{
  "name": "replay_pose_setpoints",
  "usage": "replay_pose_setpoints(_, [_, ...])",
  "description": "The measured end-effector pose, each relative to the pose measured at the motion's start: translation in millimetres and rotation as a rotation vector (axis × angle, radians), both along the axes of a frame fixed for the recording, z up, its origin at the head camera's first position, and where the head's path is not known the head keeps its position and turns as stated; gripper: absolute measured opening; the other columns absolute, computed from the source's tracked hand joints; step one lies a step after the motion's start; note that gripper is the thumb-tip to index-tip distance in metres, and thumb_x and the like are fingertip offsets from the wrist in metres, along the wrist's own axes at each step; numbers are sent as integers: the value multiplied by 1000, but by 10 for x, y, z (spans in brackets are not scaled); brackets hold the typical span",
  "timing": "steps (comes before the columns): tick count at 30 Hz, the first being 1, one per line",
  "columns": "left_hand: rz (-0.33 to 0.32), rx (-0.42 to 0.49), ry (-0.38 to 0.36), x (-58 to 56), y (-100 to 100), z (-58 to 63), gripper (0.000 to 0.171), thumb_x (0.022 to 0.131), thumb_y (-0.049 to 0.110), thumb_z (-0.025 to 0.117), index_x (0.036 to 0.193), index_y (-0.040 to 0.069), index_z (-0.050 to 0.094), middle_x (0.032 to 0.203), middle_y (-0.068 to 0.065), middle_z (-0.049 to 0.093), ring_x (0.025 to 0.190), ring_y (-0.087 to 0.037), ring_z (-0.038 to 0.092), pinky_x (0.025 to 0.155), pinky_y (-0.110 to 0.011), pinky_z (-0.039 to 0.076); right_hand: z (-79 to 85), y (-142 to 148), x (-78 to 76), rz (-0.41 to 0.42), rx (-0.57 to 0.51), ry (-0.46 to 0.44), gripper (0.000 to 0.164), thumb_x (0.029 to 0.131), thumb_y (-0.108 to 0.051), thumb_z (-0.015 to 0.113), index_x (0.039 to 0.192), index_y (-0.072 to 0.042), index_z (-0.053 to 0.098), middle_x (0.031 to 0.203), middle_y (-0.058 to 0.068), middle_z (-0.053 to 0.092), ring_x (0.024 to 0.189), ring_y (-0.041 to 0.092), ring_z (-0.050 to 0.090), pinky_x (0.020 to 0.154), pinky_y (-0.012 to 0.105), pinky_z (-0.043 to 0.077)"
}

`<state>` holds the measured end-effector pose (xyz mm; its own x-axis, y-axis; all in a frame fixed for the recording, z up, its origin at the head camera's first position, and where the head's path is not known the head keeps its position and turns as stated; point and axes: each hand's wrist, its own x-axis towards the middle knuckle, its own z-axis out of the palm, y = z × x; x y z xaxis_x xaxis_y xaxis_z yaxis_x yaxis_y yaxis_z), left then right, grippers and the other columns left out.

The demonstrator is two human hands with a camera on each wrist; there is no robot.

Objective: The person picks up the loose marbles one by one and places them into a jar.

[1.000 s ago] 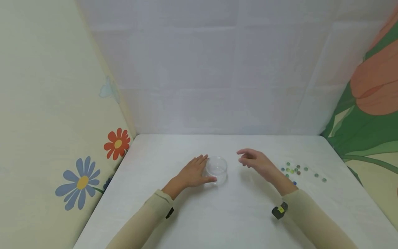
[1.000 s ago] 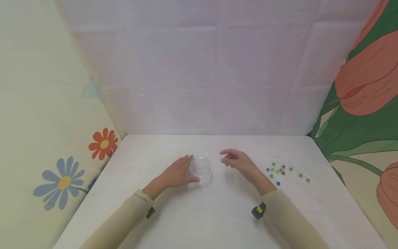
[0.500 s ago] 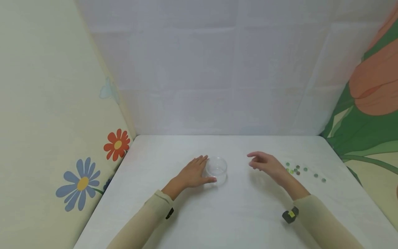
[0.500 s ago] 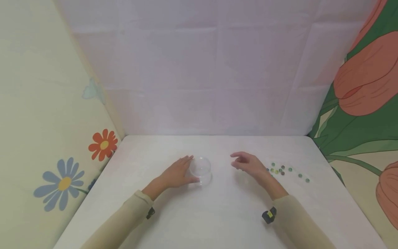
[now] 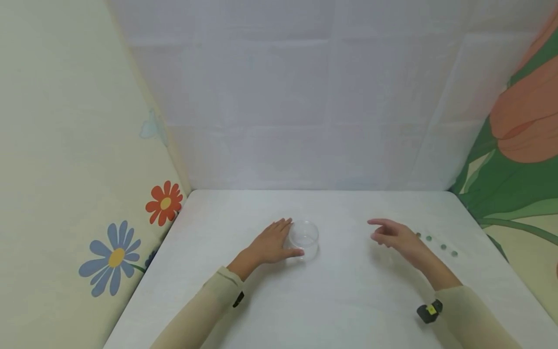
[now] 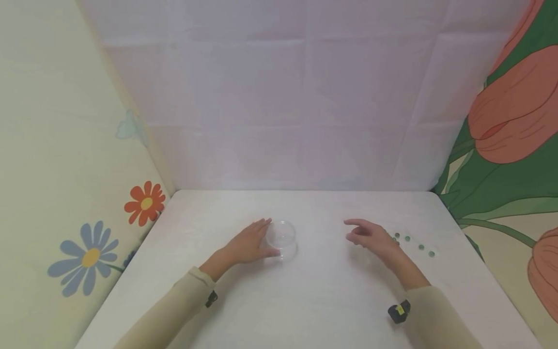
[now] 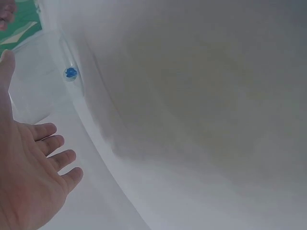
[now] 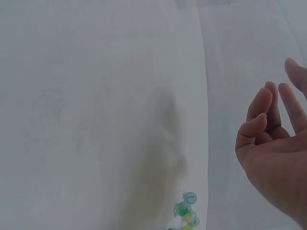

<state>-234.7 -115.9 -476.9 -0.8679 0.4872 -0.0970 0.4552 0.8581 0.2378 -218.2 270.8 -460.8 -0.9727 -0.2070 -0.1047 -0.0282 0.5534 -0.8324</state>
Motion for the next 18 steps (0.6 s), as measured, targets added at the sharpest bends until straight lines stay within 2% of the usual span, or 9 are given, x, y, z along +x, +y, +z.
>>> replay_pose_setpoints(6, [1,7,-1,2,2,1,108,88,80,51,161,4,23,168,-9,22,156,-28,18,127,-43,17,12,251,93,-37,35,16,58,100,-39,65,150,-14,49,115,12,66,99,25,60,80,39,52])
replay_pose_setpoints(11, [-4,13,-3,11,-1,21,108,89,78,51,160,3,23,168,-10,23,155,-28,19,127,-44,18,33,456,161,-27,42,22,59,102,-38,62,151,-11,46,117,15,64,101,27,60,80,38,53])
replay_pose_setpoints(18, [-7,10,-7,8,-5,24,108,89,78,51,161,3,23,168,-10,22,156,-28,19,127,-44,17,-2,671,209,-43,75,-20,60,103,-40,60,152,-9,44,118,17,64,99,26,59,78,36,50])
